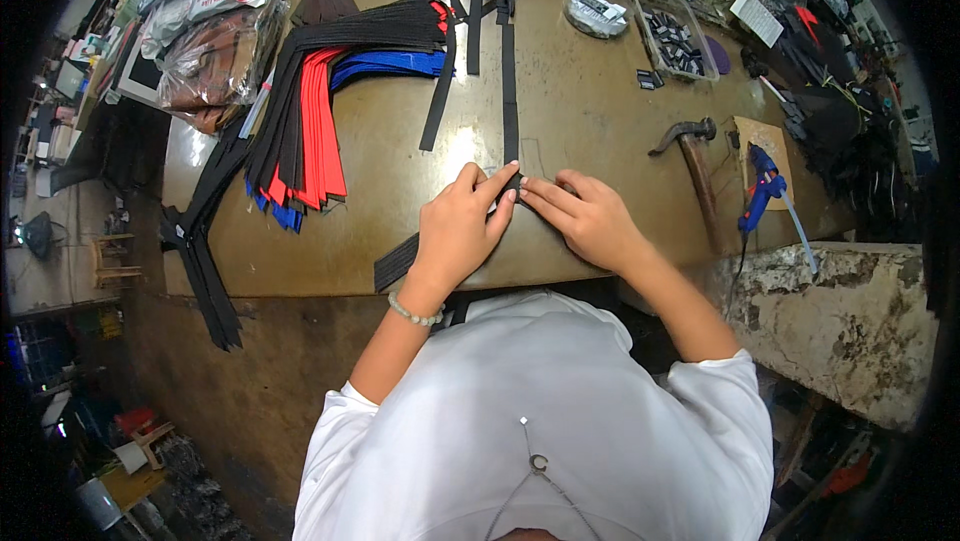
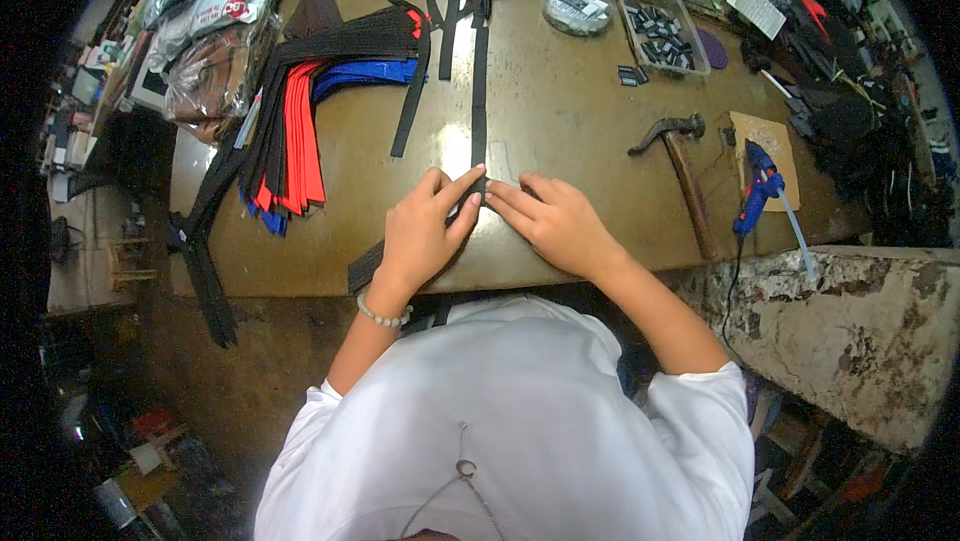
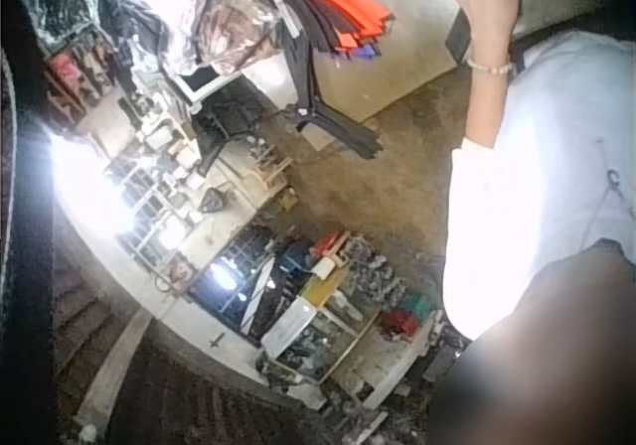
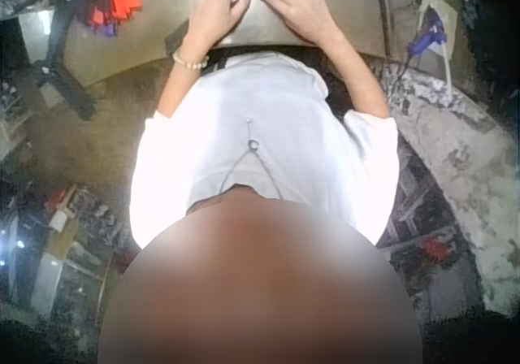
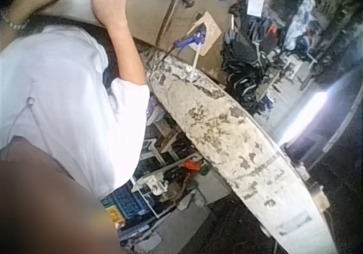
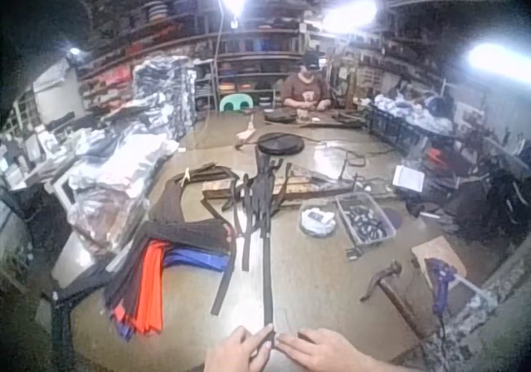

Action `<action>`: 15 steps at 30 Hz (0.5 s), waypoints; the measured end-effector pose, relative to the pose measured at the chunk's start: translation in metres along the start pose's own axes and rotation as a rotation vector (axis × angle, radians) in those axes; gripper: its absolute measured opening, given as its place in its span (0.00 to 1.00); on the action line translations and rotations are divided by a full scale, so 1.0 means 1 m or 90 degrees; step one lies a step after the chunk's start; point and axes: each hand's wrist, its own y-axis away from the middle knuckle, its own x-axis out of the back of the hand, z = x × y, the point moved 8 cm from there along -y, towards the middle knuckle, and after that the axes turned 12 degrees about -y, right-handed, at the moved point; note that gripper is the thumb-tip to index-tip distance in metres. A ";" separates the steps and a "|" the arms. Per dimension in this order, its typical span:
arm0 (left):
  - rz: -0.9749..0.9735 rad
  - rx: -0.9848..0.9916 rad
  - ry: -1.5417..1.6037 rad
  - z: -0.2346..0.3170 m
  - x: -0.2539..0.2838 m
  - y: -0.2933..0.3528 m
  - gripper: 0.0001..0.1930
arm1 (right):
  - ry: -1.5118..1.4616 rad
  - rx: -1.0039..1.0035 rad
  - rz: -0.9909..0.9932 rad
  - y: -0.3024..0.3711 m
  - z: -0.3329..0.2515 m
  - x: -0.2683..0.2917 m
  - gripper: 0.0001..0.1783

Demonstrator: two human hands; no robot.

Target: The person assembles a Y-shaped strap assembly on a workbench using black webbing, a hot glue gun, and small metal buckles. They repeatedly apply glue to strap ends, attach buckles, and press the joints to secure them.

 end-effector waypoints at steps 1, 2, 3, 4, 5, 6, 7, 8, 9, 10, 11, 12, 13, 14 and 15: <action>0.004 -0.002 -0.007 0.001 0.000 0.000 0.17 | 0.037 0.034 -0.016 0.000 -0.001 -0.003 0.19; 0.009 -0.003 -0.009 0.001 0.000 0.001 0.17 | 0.032 0.034 -0.001 0.000 0.001 -0.002 0.19; 0.005 -0.001 -0.012 0.001 -0.001 0.001 0.17 | 0.031 0.040 -0.005 -0.001 0.002 -0.003 0.19; 0.006 0.001 -0.011 0.001 -0.001 0.001 0.17 | 0.029 0.059 0.018 0.000 0.000 0.000 0.19; 0.008 0.003 -0.010 0.001 -0.001 0.001 0.17 | 0.031 0.047 -0.012 0.001 0.002 -0.004 0.20; 0.009 0.002 -0.012 0.001 0.000 0.001 0.17 | 0.029 0.044 -0.013 0.002 0.002 -0.004 0.20; 0.010 0.000 -0.015 0.001 0.001 0.000 0.17 | 0.025 0.027 -0.018 0.004 0.004 -0.005 0.20; 0.008 -0.004 -0.017 0.002 0.001 0.000 0.17 | 0.030 0.036 -0.012 0.006 0.003 -0.004 0.20; 0.008 -0.006 -0.017 0.002 0.001 0.000 0.17 | 0.034 0.030 -0.013 0.008 0.004 -0.004 0.21; 0.008 -0.009 -0.014 0.002 0.002 -0.001 0.17 | 0.038 0.013 -0.040 0.010 0.007 -0.008 0.21; 0.005 -0.005 -0.012 0.002 0.001 -0.001 0.17 | 0.039 0.026 -0.016 0.011 0.006 -0.005 0.21; 0.004 -0.011 -0.011 0.002 0.000 0.000 0.17 | 0.041 0.029 -0.016 0.010 0.005 -0.005 0.22; 0.004 -0.010 -0.015 0.002 0.000 0.000 0.17 | 0.041 0.026 -0.028 0.009 0.005 -0.006 0.22; 0.000 -0.008 -0.021 0.002 0.000 0.001 0.17 | 0.041 0.035 -0.013 0.008 0.003 -0.004 0.22; 0.007 -0.012 -0.015 0.002 0.001 0.001 0.18 | 0.036 0.034 -0.010 0.005 0.002 -0.004 0.23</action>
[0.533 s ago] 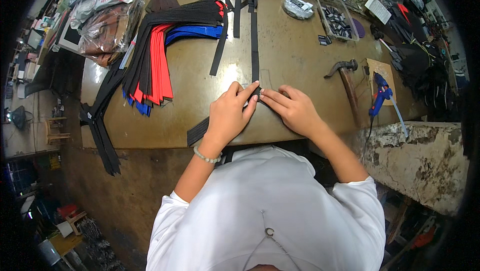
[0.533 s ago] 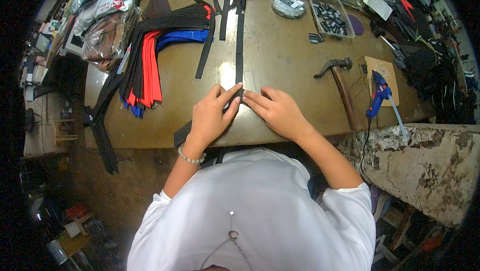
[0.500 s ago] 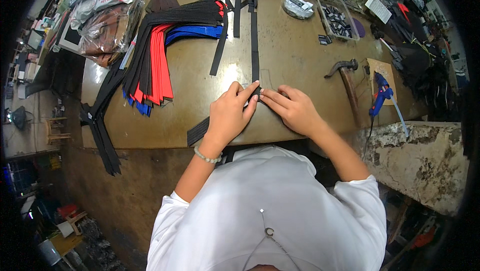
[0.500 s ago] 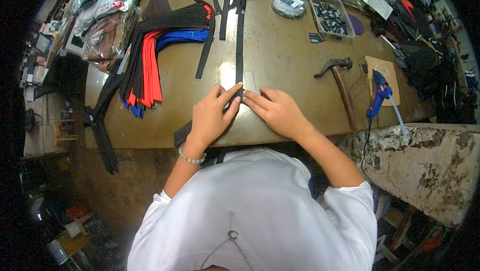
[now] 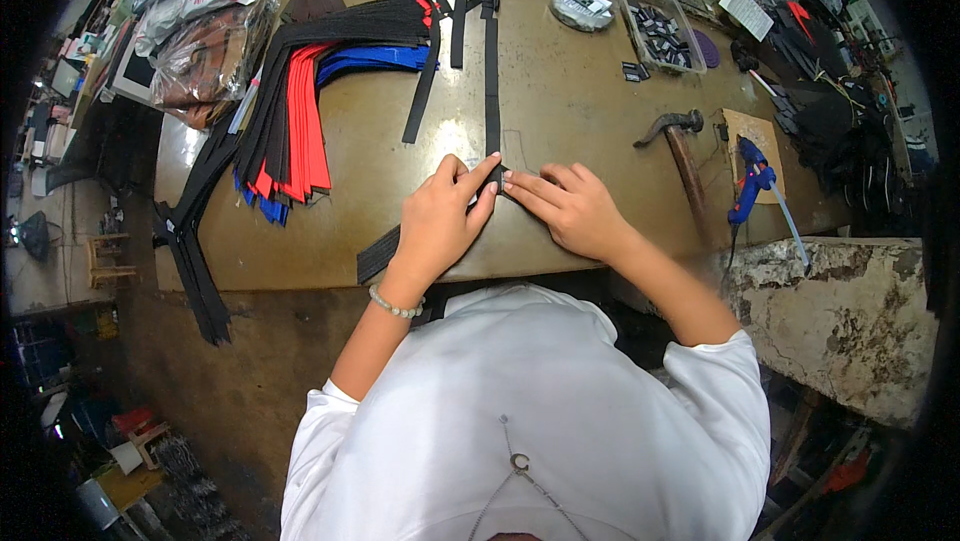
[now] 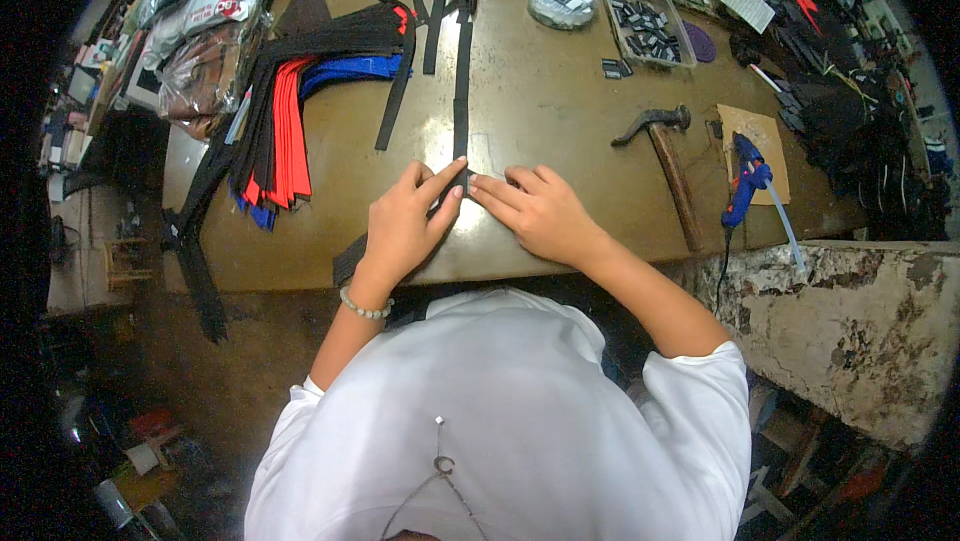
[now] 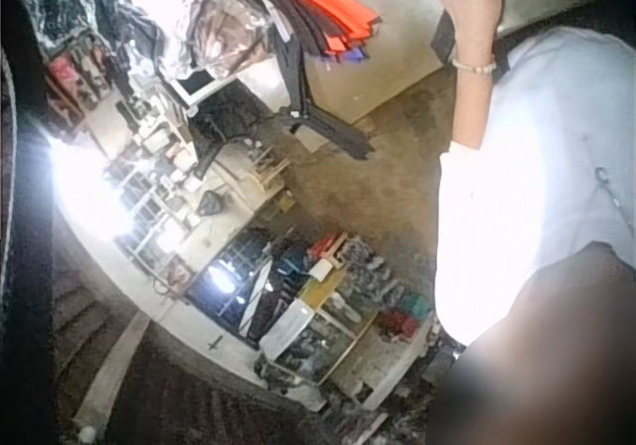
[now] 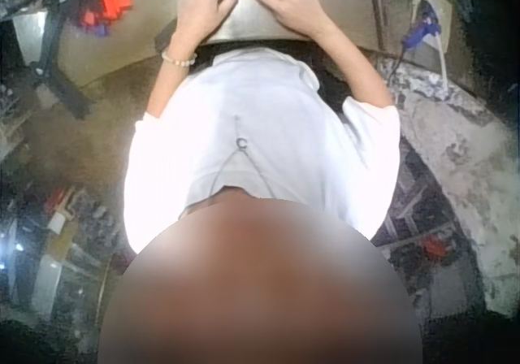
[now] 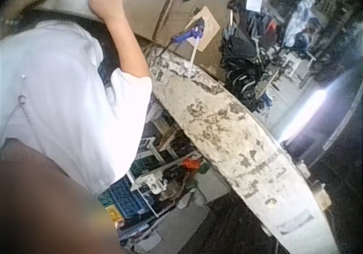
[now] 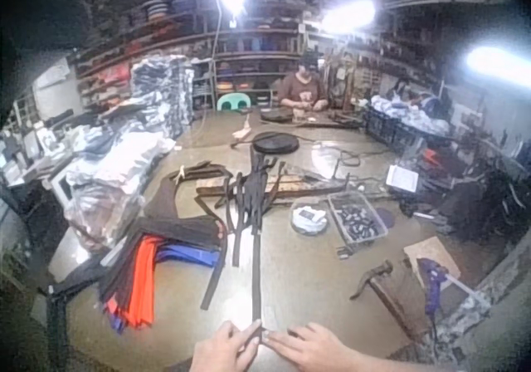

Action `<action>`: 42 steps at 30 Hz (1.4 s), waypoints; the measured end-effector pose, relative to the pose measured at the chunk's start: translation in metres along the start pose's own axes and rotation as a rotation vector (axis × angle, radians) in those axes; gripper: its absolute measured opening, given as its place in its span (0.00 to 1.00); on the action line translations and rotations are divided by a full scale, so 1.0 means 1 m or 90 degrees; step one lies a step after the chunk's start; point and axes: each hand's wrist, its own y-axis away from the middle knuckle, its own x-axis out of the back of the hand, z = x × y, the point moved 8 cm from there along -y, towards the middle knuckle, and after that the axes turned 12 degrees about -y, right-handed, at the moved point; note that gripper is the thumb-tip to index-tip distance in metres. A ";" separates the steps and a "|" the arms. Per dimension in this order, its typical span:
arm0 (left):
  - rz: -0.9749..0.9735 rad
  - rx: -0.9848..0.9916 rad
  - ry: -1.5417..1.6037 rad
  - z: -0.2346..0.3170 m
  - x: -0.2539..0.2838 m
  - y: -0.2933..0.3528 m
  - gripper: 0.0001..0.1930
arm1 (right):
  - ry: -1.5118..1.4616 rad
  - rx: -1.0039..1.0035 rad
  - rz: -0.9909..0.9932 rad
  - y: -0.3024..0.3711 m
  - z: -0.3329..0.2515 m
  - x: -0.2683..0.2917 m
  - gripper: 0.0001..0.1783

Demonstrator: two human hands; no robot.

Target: The person assembles a Y-shaped strap assembly on a workbench using black webbing, a hot glue gun, and small metal buckles. They repeatedly apply glue to strap ends, attach buckles, and press the joints to secure them.

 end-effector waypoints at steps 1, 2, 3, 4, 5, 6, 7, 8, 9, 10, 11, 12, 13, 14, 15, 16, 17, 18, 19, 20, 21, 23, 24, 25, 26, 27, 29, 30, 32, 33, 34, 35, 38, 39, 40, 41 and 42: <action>-0.004 0.002 -0.008 0.000 0.000 0.000 0.18 | -0.009 -0.011 0.016 -0.002 0.000 0.003 0.23; -0.007 0.001 -0.012 0.000 0.000 0.000 0.18 | -0.008 -0.008 -0.007 -0.004 -0.002 0.000 0.23; -0.008 -0.002 -0.015 0.001 0.001 0.000 0.18 | -0.011 -0.016 -0.018 -0.002 0.000 0.000 0.23; -0.013 0.001 -0.019 0.002 0.001 -0.001 0.18 | -0.013 -0.022 -0.046 0.001 0.001 -0.002 0.23; -0.017 0.002 -0.022 0.003 0.001 -0.001 0.18 | -0.050 -0.095 -0.021 0.007 0.013 0.002 0.23; -0.030 0.012 -0.030 0.004 0.000 -0.002 0.18 | -0.088 -0.168 -0.012 0.018 0.027 0.006 0.23; -0.019 0.003 -0.031 0.006 0.003 -0.002 0.17 | -0.110 -0.223 0.002 0.030 0.039 0.010 0.23; -0.016 0.007 -0.037 0.009 0.003 -0.001 0.17 | 0.052 -0.350 0.101 0.052 0.060 0.035 0.22; -0.012 0.013 -0.041 0.009 0.004 0.001 0.17 | 0.248 -0.429 0.209 0.078 0.073 0.068 0.21; 0.007 0.033 0.003 0.007 0.009 0.005 0.16 | 0.336 -0.526 0.201 0.098 0.081 0.075 0.20; 0.028 0.051 0.045 0.004 0.013 0.009 0.15 | 0.420 -0.653 0.189 0.118 0.088 0.086 0.20; 0.060 0.055 0.091 0.000 0.018 0.012 0.15 | 0.369 -0.640 0.203 0.122 0.091 0.095 0.20; 0.072 0.083 0.092 -0.006 0.020 0.015 0.14 | 0.293 -0.679 0.199 0.126 0.091 0.099 0.20; 0.092 0.099 0.095 -0.013 0.024 0.019 0.13 | 0.200 -0.771 0.169 0.133 0.091 0.100 0.20; 0.107 0.126 0.098 -0.022 0.026 0.023 0.13 | 0.065 -0.766 0.211 0.125 0.081 0.100 0.20; 0.099 0.140 0.119 -0.028 0.024 0.024 0.11 | -0.084 -0.799 0.230 0.116 0.072 0.097 0.20; 0.102 0.126 0.124 -0.029 0.022 0.026 0.11 | -0.209 -0.839 0.268 0.104 0.064 0.091 0.20; 0.095 0.135 0.126 -0.033 0.019 0.028 0.10 | -0.281 -0.719 0.271 0.076 0.039 0.079 0.20; 0.080 0.143 0.128 -0.035 0.015 0.030 0.10 | -0.327 -0.673 0.281 0.059 0.021 0.069 0.20; 0.098 0.136 0.135 -0.035 0.015 0.031 0.09 | -0.272 -0.520 0.258 0.030 0.003 0.066 0.20; 0.106 0.136 0.139 -0.035 0.014 0.033 0.09 | -0.229 -0.449 0.169 0.012 -0.011 0.056 0.20; 0.127 0.137 0.153 -0.035 0.013 0.035 0.09 | -0.285 -0.584 0.074 0.014 -0.002 0.037 0.18; 0.128 0.132 0.144 -0.034 0.012 0.035 0.09 | -0.281 -0.650 0.037 0.018 0.000 0.030 0.18; 0.126 0.127 0.133 -0.033 0.013 0.035 0.09 | -0.345 -0.631 0.127 0.017 0.000 0.039 0.19; 0.135 0.117 0.123 -0.032 0.015 0.035 0.10 | -0.386 -0.607 0.157 0.013 -0.004 0.040 0.20; 0.127 0.114 0.114 -0.032 0.016 0.033 0.10 | -0.401 -0.610 0.195 0.015 -0.004 0.046 0.22; 0.112 0.108 0.112 -0.030 0.017 0.031 0.11 | -0.312 -0.586 0.105 0.010 -0.013 0.041 0.24; 0.111 0.092 0.080 -0.026 0.018 0.031 0.12 | -0.289 -0.612 0.001 0.013 -0.014 0.029 0.24; 0.093 0.060 0.029 -0.018 0.018 0.031 0.13 | -0.300 -0.634 0.019 0.024 -0.007 0.025 0.24; 0.087 0.053 -0.006 -0.015 0.018 0.030 0.13 | -0.291 -0.642 0.051 0.033 0.003 0.026 0.24; 0.078 0.040 -0.038 -0.011 0.017 0.030 0.13 | -0.256 -0.621 0.094 0.042 0.014 0.033 0.24; 0.082 0.030 -0.070 -0.009 0.019 0.028 0.13 | -0.192 -0.643 0.129 0.056 0.030 0.039 0.23; -0.012 -0.006 -0.099 -0.006 0.013 0.015 0.10 | 0.018 -0.652 0.254 0.095 0.069 0.069 0.22; -0.004 -0.041 -0.119 -0.002 0.016 0.010 0.10 | 0.073 -0.641 0.249 0.101 0.080 0.078 0.21; 0.003 -0.079 -0.140 0.001 0.020 0.004 0.09 | 0.083 -0.635 0.246 0.105 0.088 0.083 0.20; -0.014 -0.128 -0.155 0.006 0.021 -0.001 0.09 | 0.111 -0.576 0.273 0.100 0.089 0.093 0.19; -0.002 -0.155 -0.154 0.010 0.026 -0.005 0.10 | 0.140 -0.536 0.322 0.094 0.086 0.103 0.17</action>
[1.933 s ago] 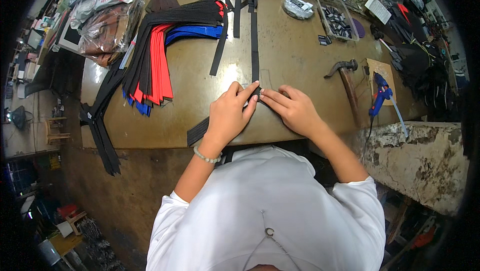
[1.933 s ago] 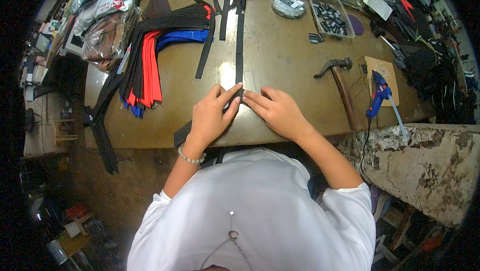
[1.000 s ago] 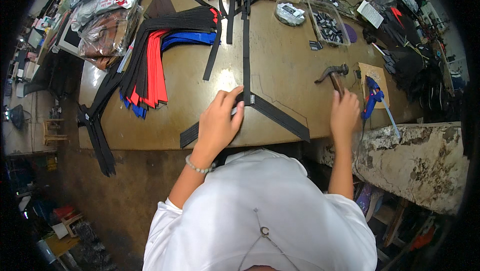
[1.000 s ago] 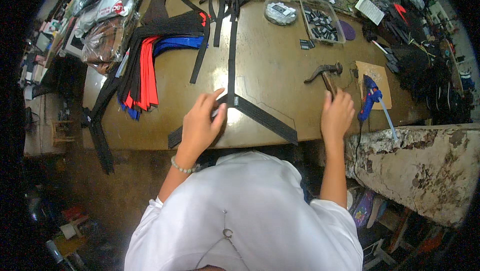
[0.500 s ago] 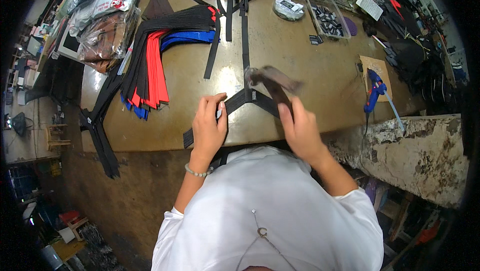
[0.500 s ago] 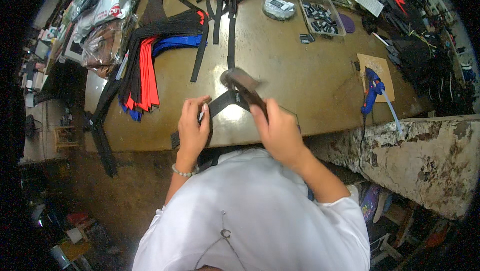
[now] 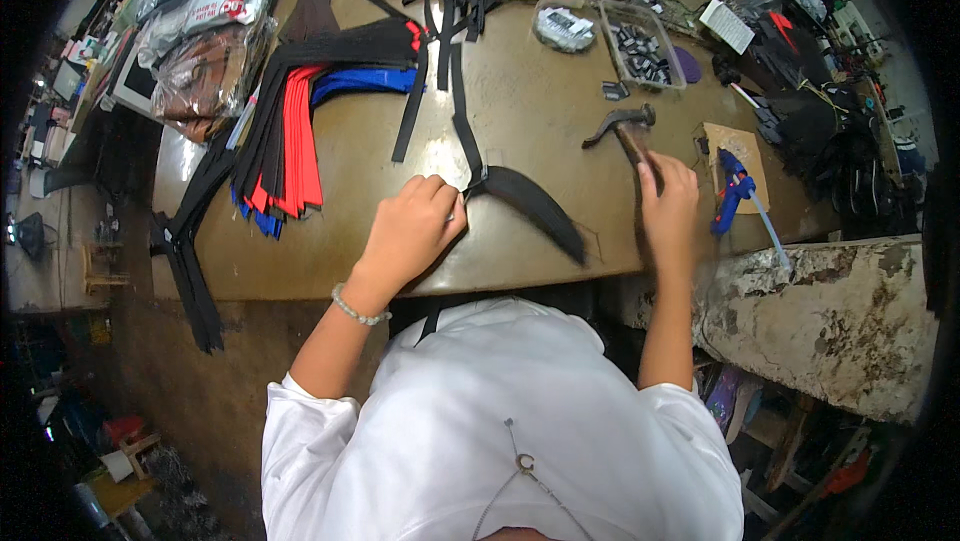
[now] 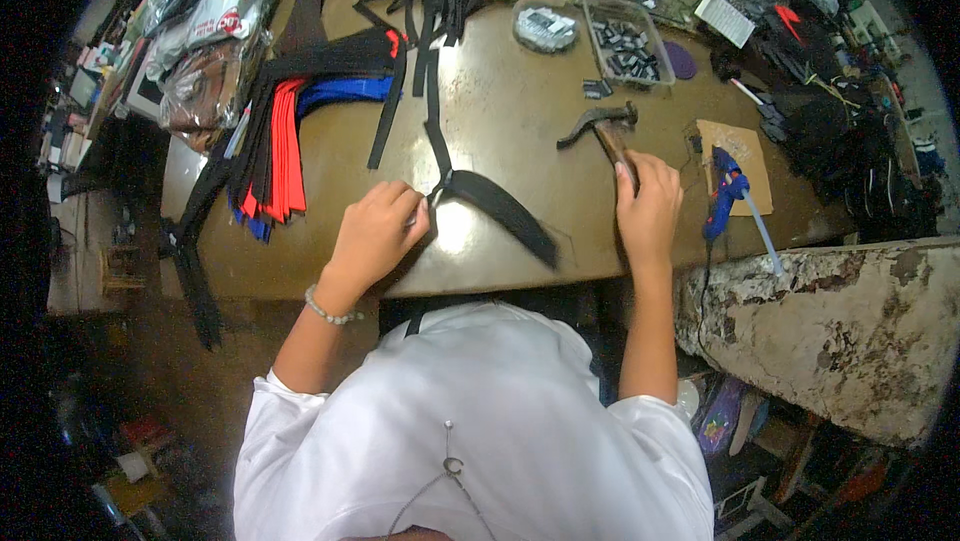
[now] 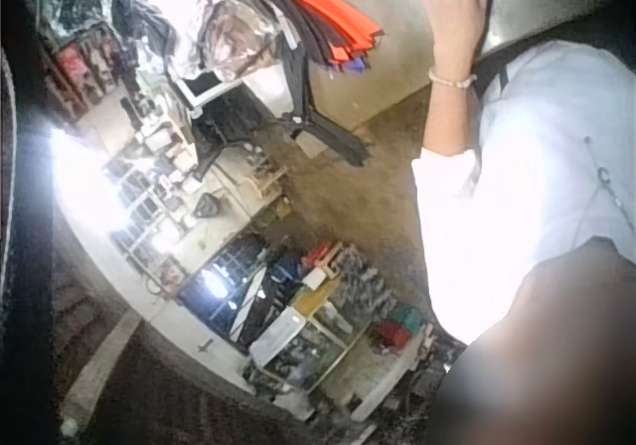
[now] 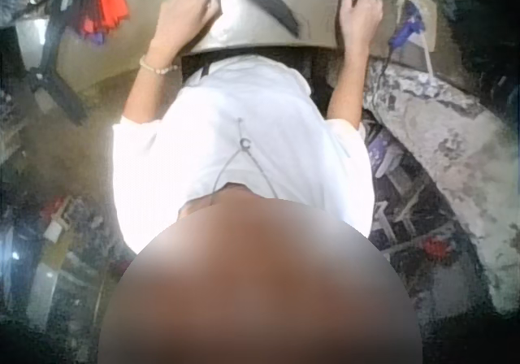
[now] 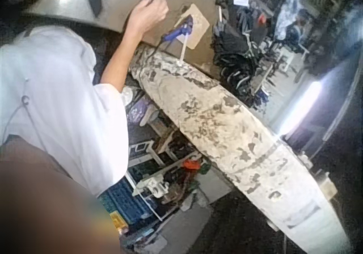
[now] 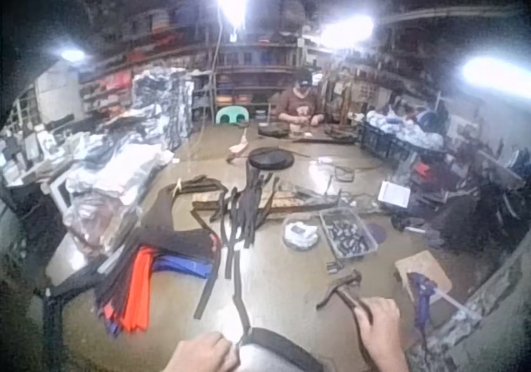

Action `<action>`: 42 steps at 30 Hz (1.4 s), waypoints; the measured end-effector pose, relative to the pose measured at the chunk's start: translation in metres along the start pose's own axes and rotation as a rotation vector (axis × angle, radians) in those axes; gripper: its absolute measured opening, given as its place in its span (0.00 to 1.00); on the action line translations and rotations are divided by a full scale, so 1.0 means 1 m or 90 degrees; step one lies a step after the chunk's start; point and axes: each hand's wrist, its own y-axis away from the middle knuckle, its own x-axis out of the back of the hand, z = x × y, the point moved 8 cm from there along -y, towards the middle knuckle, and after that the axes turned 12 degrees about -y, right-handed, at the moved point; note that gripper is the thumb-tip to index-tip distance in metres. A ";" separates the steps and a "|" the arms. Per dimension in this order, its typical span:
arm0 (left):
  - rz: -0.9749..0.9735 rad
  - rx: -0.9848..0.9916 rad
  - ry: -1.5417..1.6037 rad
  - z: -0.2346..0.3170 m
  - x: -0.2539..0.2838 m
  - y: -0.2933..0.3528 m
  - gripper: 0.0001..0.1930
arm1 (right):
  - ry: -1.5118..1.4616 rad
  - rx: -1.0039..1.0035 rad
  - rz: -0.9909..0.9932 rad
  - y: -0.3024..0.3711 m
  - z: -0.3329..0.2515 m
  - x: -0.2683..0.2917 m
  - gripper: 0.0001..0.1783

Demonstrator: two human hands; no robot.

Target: The person assembles a Y-shaped strap assembly on a workbench using black webbing, a hot glue gun, and small metal buckles. They repeatedly apply glue to strap ends, attach buckles, and press the joints to secure them.

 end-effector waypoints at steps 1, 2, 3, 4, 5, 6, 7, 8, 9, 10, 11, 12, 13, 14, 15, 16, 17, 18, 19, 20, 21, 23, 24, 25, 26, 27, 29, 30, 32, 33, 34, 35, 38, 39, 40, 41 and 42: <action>0.067 0.069 0.117 -0.008 0.010 -0.003 0.11 | -0.122 -0.008 -0.014 -0.004 -0.007 -0.004 0.16; 0.137 0.133 0.236 -0.013 0.017 -0.003 0.12 | -0.247 -0.065 -0.005 -0.006 -0.013 -0.010 0.16; 0.240 0.213 0.377 -0.022 0.024 0.003 0.13 | -0.411 -0.194 -0.115 0.002 -0.021 -0.035 0.17; 0.378 0.311 0.475 -0.023 0.023 0.010 0.13 | -0.662 -0.265 -0.321 0.011 -0.047 -0.070 0.19; 0.453 0.374 0.598 -0.021 0.016 0.018 0.12 | -0.832 -0.508 -0.509 0.035 -0.069 -0.112 0.26; 0.433 0.446 0.755 -0.015 -0.004 0.018 0.12 | -1.136 -0.352 -0.514 0.029 -0.113 -0.113 0.23; 0.296 0.444 0.920 -0.003 -0.023 0.012 0.12 | -1.091 -0.244 -0.487 0.027 -0.131 -0.122 0.19; 0.197 0.420 0.782 0.006 -0.026 0.009 0.11 | -1.047 -0.257 -0.452 0.020 -0.132 -0.138 0.15; 0.062 0.431 0.645 0.011 -0.034 0.009 0.10 | -1.004 -0.222 -0.467 0.017 -0.137 -0.149 0.12; 0.065 0.311 0.562 0.021 -0.022 0.006 0.10 | -0.938 -0.196 -0.467 0.018 -0.134 -0.154 0.12; -0.004 0.286 0.458 0.022 -0.022 0.007 0.09 | -0.875 -0.174 -0.475 0.016 -0.130 -0.158 0.13; 0.066 0.244 0.431 0.023 -0.006 0.009 0.08 | -0.783 -0.129 -0.496 0.018 -0.125 -0.158 0.17; 0.132 0.217 0.349 0.021 0.010 0.012 0.08 | -0.595 -0.076 -0.533 0.020 -0.115 -0.159 0.18; 0.170 0.220 0.260 0.017 0.022 0.014 0.08 | -0.683 -0.108 -0.572 0.024 -0.111 -0.155 0.17; 0.206 0.223 0.168 0.016 0.034 0.017 0.09 | -0.801 -0.120 -0.624 0.029 -0.113 -0.149 0.17; 0.231 0.226 0.108 0.012 0.042 0.014 0.10 | -0.815 -0.151 -0.653 0.031 -0.108 -0.145 0.17; 0.172 0.216 0.178 0.009 0.037 0.009 0.10 | -0.922 -0.132 -0.690 0.033 -0.115 -0.136 0.16; 0.092 0.205 0.235 0.008 0.028 0.003 0.10 | -0.853 -0.088 -0.721 0.033 -0.115 -0.132 0.16; 0.008 0.210 0.289 0.006 0.017 0.000 0.10 | -0.762 -0.102 -0.767 0.036 -0.113 -0.135 0.17; -0.001 0.206 0.310 0.006 0.014 -0.002 0.10 | -0.692 -0.139 -0.808 0.037 -0.110 -0.139 0.17; -0.019 0.217 0.292 0.005 0.010 -0.001 0.10 | -0.641 -0.196 -0.859 0.038 -0.105 -0.142 0.18; 0.007 0.185 0.305 0.008 0.005 -0.002 0.10 | -0.710 -0.297 -0.738 0.018 -0.103 -0.145 0.20; 0.010 0.195 0.317 0.008 0.000 -0.001 0.09 | -0.928 -0.385 -0.698 0.010 -0.111 -0.143 0.24; 0.019 0.201 0.325 0.009 -0.005 0.001 0.09 | -0.965 -0.343 -0.596 -0.005 -0.111 -0.138 0.23; 0.030 0.207 0.332 0.008 -0.009 0.000 0.08 | -0.956 -0.264 -0.525 -0.014 -0.112 -0.128 0.23; 0.044 0.214 0.290 0.007 -0.011 -0.001 0.08 | -0.954 -0.156 -0.459 -0.020 -0.118 -0.116 0.24; 0.057 0.237 0.192 0.004 -0.016 -0.002 0.07 | -0.634 0.190 -0.272 -0.020 -0.131 -0.079 0.26; 0.083 0.236 0.204 0.005 -0.016 -0.003 0.06 | -0.482 0.336 -0.182 -0.009 -0.141 -0.064 0.27; 0.075 0.275 0.247 0.002 -0.024 -0.002 0.06 | -0.548 0.190 -0.264 0.003 -0.131 -0.077 0.31; 0.059 0.300 0.264 0.001 -0.029 0.000 0.06 | -0.620 -0.012 -0.369 0.014 -0.119 -0.100 0.31; 0.051 0.293 0.236 0.001 -0.031 -0.001 0.08 | -0.594 0.006 -0.322 0.017 -0.118 -0.101 0.30; 0.081 0.286 0.239 0.003 -0.030 0.000 0.09 | -0.570 -0.018 -0.314 0.021 -0.116 -0.109 0.28; 0.125 0.254 0.217 0.005 -0.027 -0.001 0.11 | -0.506 0.008 -0.264 0.023 -0.115 -0.123 0.23; 0.139 0.219 0.202 0.008 -0.026 -0.003 0.12 | -0.482 0.013 -0.246 0.023 -0.115 -0.125 0.21; 0.148 0.189 0.188 0.012 -0.024 -0.004 0.13 | -0.472 0.019 -0.238 0.023 -0.115 -0.125 0.17; 0.137 0.195 0.199 0.011 -0.026 -0.004 0.11 | -0.458 0.008 -0.234 0.023 -0.114 -0.124 0.13; 0.123 0.207 0.210 0.010 -0.029 -0.004 0.10 | -0.456 0.024 -0.220 0.024 -0.116 -0.118 0.09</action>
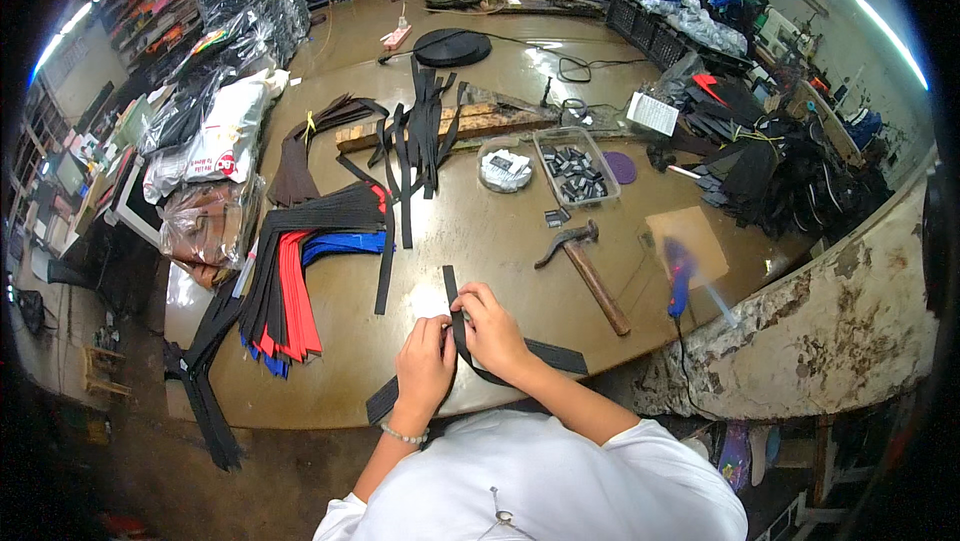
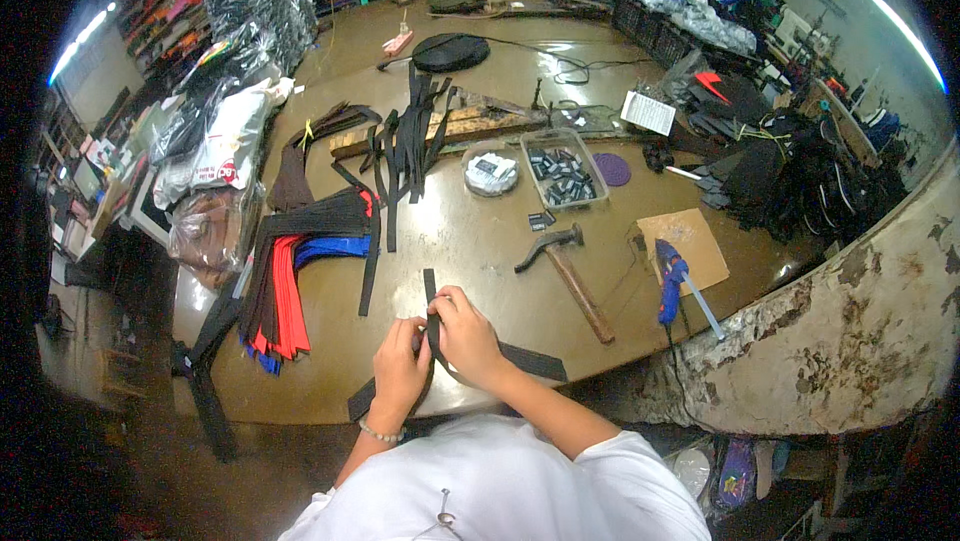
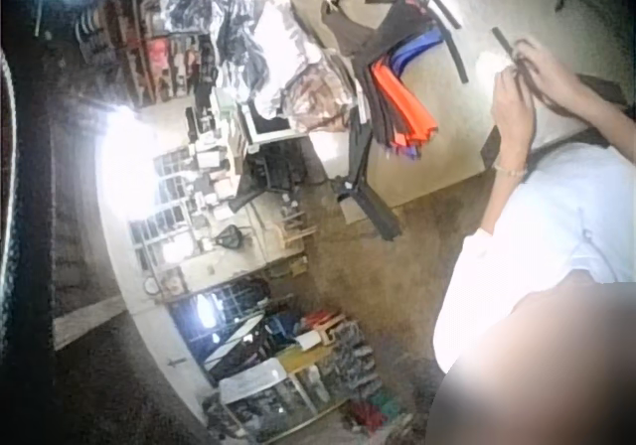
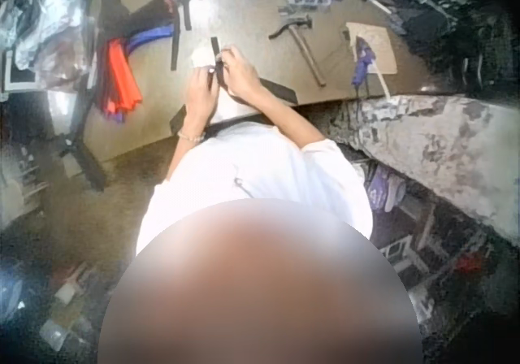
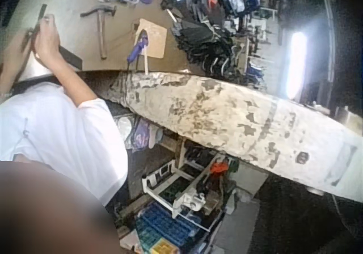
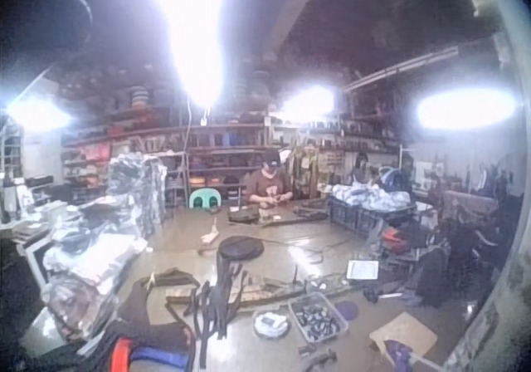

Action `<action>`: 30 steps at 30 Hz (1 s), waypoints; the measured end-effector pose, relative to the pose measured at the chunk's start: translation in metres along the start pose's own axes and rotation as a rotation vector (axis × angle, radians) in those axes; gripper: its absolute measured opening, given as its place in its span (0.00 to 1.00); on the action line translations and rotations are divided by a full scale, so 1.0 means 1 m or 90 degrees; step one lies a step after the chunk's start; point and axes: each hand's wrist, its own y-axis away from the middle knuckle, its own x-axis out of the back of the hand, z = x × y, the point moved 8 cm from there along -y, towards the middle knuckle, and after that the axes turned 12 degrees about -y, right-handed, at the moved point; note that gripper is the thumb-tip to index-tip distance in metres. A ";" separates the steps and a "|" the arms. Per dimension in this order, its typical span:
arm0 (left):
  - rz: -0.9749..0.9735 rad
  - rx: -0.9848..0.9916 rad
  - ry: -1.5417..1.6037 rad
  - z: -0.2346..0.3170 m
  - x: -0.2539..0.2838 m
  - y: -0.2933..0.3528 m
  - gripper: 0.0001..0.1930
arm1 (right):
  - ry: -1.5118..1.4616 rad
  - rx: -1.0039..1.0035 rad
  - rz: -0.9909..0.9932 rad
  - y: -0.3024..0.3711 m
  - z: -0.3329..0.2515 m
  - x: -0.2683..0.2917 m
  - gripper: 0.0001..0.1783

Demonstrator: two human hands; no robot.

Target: The person assembles a Y-shaped strap assembly on a workbench using black webbing, a hot glue gun, and small metal buckles. They repeatedly apply glue to strap ends, attach buckles, and press the joints to secure them.

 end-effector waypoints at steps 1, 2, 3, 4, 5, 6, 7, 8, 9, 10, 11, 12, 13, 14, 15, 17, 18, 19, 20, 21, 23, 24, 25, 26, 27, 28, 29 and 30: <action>-0.021 0.025 0.002 -0.003 -0.003 0.001 0.09 | 0.036 0.000 -0.013 0.004 -0.004 0.000 0.09; -0.006 0.036 0.014 -0.004 -0.001 0.001 0.10 | 0.063 0.030 -0.026 0.010 -0.013 0.001 0.08; 0.005 0.021 0.016 -0.001 0.000 0.002 0.11 | 0.092 0.062 -0.026 0.015 -0.022 0.003 0.08; 0.006 0.016 0.010 0.000 0.000 0.003 0.13 | 0.105 0.075 -0.035 0.023 -0.028 0.004 0.08; 0.001 0.006 0.008 0.002 -0.001 0.004 0.14 | 0.112 0.088 -0.055 0.028 -0.034 0.002 0.10; -0.024 -0.008 -0.001 0.004 -0.004 0.004 0.18 | 0.115 0.098 -0.063 0.034 -0.038 0.002 0.11; -0.041 -0.016 -0.020 0.006 -0.006 0.005 0.19 | 0.117 0.124 -0.076 0.038 -0.043 0.001 0.13; -0.058 -0.027 -0.039 0.007 -0.008 0.005 0.19 | 0.117 0.061 -0.129 0.040 -0.035 -0.003 0.12; -0.073 -0.033 -0.063 0.008 -0.010 0.006 0.20 | 0.108 0.079 -0.130 0.042 -0.037 -0.002 0.12; -0.061 -0.030 -0.060 0.009 -0.008 0.006 0.19 | 0.107 0.092 -0.153 0.044 -0.038 -0.003 0.12; -0.066 -0.026 -0.068 0.009 -0.009 0.006 0.18 | 0.104 0.111 -0.154 0.046 -0.041 -0.001 0.12; -0.071 -0.021 -0.075 0.009 -0.009 0.006 0.18 | 0.096 0.094 -0.192 0.048 -0.039 -0.003 0.11; -0.075 -0.016 -0.080 0.009 -0.010 0.006 0.18 | 0.088 0.078 -0.252 0.052 -0.039 -0.007 0.10; -0.073 -0.025 -0.092 0.011 -0.009 0.007 0.18 | 0.080 0.068 -0.301 0.056 -0.041 -0.008 0.10; -0.067 -0.036 -0.103 0.013 -0.008 0.006 0.17 | 0.094 0.043 -0.378 0.063 -0.041 -0.012 0.10; -0.059 -0.049 -0.119 0.016 -0.007 0.005 0.16 | 0.022 -0.021 -0.482 0.077 -0.046 -0.011 0.07; -0.064 -0.047 -0.124 0.015 -0.007 0.004 0.16 | -0.009 0.008 -0.476 0.078 -0.054 -0.002 0.07; -0.082 -0.041 -0.130 0.015 -0.009 0.005 0.16 | -0.036 0.034 -0.485 0.082 -0.060 0.007 0.07; -0.108 -0.040 -0.143 0.013 -0.012 0.003 0.21 | -0.106 -0.039 -0.427 0.081 -0.053 0.025 0.08; -0.065 -0.053 -0.119 0.016 -0.007 0.003 0.22 | -0.173 -0.102 -0.367 0.082 -0.043 0.047 0.09; -0.055 -0.029 -0.097 0.012 -0.005 0.001 0.26 | -0.231 -0.309 0.093 0.093 0.007 0.127 0.13; -0.043 -0.031 -0.082 0.012 -0.003 0.001 0.27 | -0.079 -0.268 0.360 0.102 0.023 0.179 0.19; -0.041 -0.033 -0.067 0.011 -0.001 0.003 0.29 | 0.155 -0.287 0.522 0.127 0.027 0.225 0.22; -0.044 -0.022 -0.044 0.009 0.002 0.005 0.26 | 0.267 -0.279 0.653 0.142 0.037 0.255 0.24; 0.010 -0.026 -0.031 0.008 0.011 0.007 0.22 | 0.435 -0.275 0.691 0.152 0.042 0.273 0.26; 0.013 -0.021 -0.036 0.006 0.015 0.011 0.18 | 0.426 -0.155 0.690 0.151 0.048 0.284 0.31; 0.014 -0.017 -0.043 0.004 0.019 0.014 0.14 | 0.314 -0.148 0.630 0.145 0.069 0.292 0.31; 0.003 -0.020 -0.047 0.003 0.020 0.017 0.12 | 0.217 -0.119 0.584 0.135 0.081 0.298 0.30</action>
